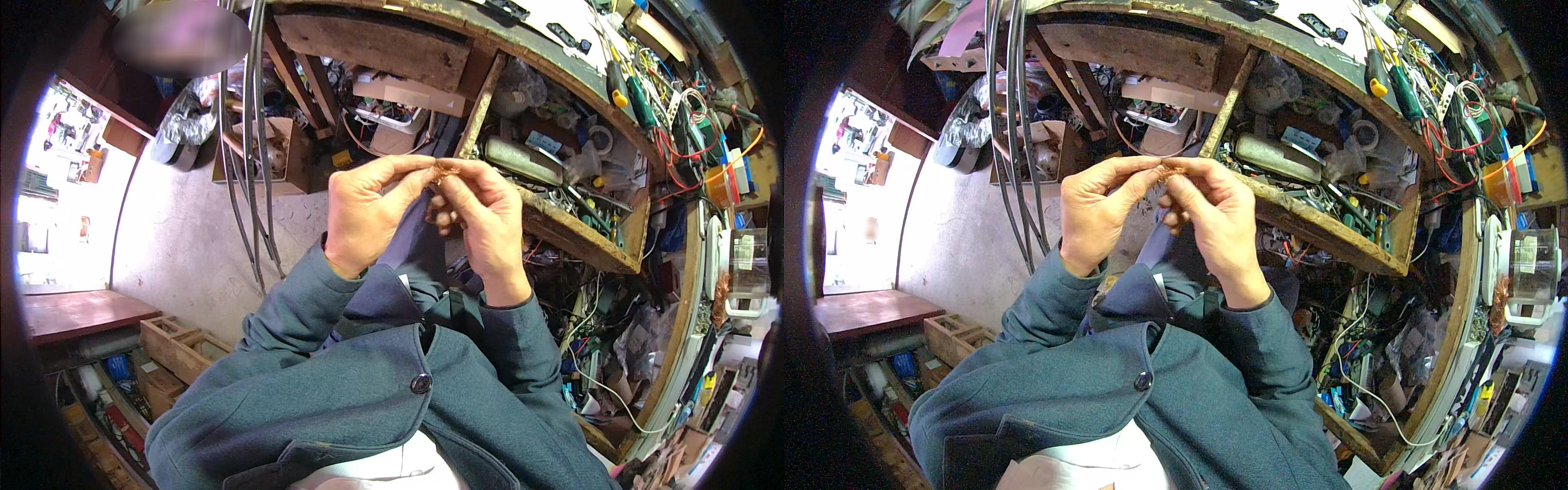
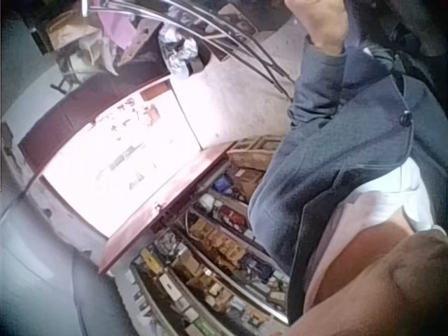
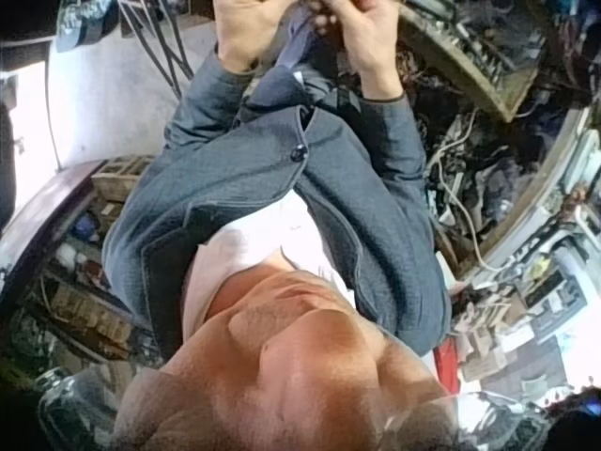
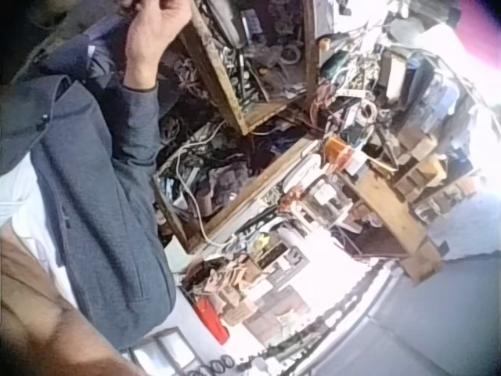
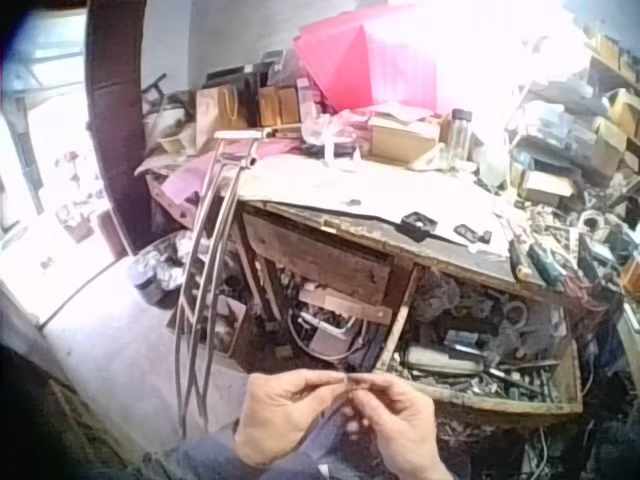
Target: The person handles small electronic components and wires, then picks up a black plastic housing and inserts a component into it. They continue to manipulate the housing and wires, then open a small plastic bag and remove a small item.
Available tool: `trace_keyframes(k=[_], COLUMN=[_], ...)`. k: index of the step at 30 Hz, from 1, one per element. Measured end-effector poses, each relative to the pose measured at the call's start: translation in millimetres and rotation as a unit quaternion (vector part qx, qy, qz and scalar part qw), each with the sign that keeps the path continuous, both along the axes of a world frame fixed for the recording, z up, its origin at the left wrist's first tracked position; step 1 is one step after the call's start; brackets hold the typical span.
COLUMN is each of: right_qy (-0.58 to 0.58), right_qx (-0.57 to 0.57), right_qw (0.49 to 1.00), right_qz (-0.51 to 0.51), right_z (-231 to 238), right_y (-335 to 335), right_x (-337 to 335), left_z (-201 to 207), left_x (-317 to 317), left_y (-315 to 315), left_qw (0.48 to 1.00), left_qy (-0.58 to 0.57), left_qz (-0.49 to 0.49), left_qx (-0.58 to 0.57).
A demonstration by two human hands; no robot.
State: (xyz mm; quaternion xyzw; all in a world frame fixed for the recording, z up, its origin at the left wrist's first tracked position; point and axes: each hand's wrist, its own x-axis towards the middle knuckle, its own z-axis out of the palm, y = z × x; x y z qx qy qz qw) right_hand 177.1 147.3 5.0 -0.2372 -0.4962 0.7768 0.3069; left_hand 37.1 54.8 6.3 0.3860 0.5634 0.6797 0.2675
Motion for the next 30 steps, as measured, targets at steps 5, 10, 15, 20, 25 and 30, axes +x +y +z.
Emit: trace_keyframes(k=[5,10,15,20,25,30], right_qy=[0.012,0.005,0.074,0.088,-0.075,-0.08], right_qx=[-0.055,-0.059,-0.109,-0.151,0.156,0.455], right_qw=[0.998,0.997,0.991,0.985,0.979,0.867], right_qz=[-0.037,-0.045,-0.022,-0.014,-0.108,-0.187], right_z=[-7.7,-11.3,-4.9,-7.0,-6.1,-8.8], right_y=[10.0,12.2,9.1,1.4,-8.2,-9.1], right_x=[6.9,7.3,4.2,-5.5,-8.5,-17.7], left_z=[-2.0,-5.0,-14.9,-25.0,-22.2,-33.6], left_x=[-10.4,-12.1,-9.7,0.5,15.5,12.5], left_y=[-3.4,-3.5,-3.3,-6.2,6.3,15.1], left_qw=[0.996,0.994,0.983,0.949,0.897,0.879], left_qy=[-0.081,-0.102,-0.158,-0.254,-0.383,-0.459], left_qz=[-0.014,-0.021,-0.08,-0.189,-0.22,-0.126], left_qx=[-0.016,-0.02,-0.039,-0.007,0.009,0.011])
